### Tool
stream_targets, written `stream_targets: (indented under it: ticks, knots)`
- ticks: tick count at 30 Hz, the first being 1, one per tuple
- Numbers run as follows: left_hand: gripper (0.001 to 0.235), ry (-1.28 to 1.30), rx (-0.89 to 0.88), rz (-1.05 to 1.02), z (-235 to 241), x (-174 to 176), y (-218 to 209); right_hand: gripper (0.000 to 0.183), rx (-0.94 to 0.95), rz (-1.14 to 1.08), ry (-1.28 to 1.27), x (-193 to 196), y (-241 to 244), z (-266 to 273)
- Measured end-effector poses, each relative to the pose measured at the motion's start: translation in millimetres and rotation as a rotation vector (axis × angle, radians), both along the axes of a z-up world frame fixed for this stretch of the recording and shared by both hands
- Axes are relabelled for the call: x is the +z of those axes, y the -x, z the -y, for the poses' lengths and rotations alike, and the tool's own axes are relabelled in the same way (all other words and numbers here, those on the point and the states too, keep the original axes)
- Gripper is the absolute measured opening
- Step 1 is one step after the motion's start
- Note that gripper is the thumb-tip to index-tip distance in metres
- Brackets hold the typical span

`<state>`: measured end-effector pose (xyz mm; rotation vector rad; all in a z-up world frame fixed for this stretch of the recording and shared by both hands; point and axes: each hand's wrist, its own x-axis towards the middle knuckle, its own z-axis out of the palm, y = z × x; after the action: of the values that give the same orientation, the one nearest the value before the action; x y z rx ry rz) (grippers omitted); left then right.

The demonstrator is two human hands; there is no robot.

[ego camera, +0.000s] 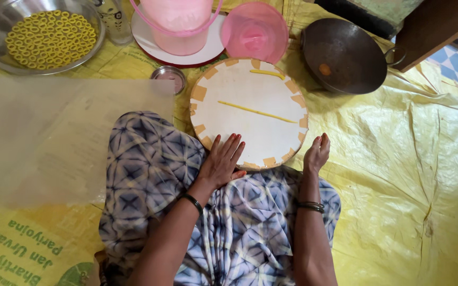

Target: The person sits on the floor and repeatedly rolls small pieces of yellow dough into thin ropes on a round board. They occasionally dip their fingers into a pink bowl of water to moisten the dough and continue rolling. Finished dough ropes are placed on the board.

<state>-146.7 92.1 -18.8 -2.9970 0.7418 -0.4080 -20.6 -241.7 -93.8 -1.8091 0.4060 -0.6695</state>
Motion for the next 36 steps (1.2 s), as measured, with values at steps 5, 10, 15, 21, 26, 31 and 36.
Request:
stream_targets:
  ticks: [5, 10, 15, 21, 26, 31, 36]
  knots:
    - [0.1, -0.03, -0.02, 0.044, 2, -2, 7, 0.042, 0.005, 0.01, -0.047, 16, 10, -2]
    - [0.085, 0.101, 0.095, -0.04, 3, 12, 6, 0.041, 0.021, 0.052, -0.018, 32, 19, -14]
    - [0.071, 0.276, 0.182, -0.083, 23, 53, -12, 0.041, 0.035, 0.087, -0.007, 50, 26, -28]
    - [0.055, 0.054, 0.188, -0.436, 61, 122, -18, 0.041, 0.057, 0.127, 0.077, 77, 41, -50]
    - [0.035, -0.045, 0.11, -0.629, 87, 173, -33, 0.042, 0.038, 0.127, 0.134, 93, 55, -57]
    - [0.034, 0.088, 0.116, -0.535, 89, 198, -78, 0.043, 0.043, 0.104, 0.121, 99, 58, -58]
    - [0.066, 0.441, 0.111, -0.557, 66, 180, -154, 0.043, 0.044, 0.087, 0.141, 94, 55, -67]
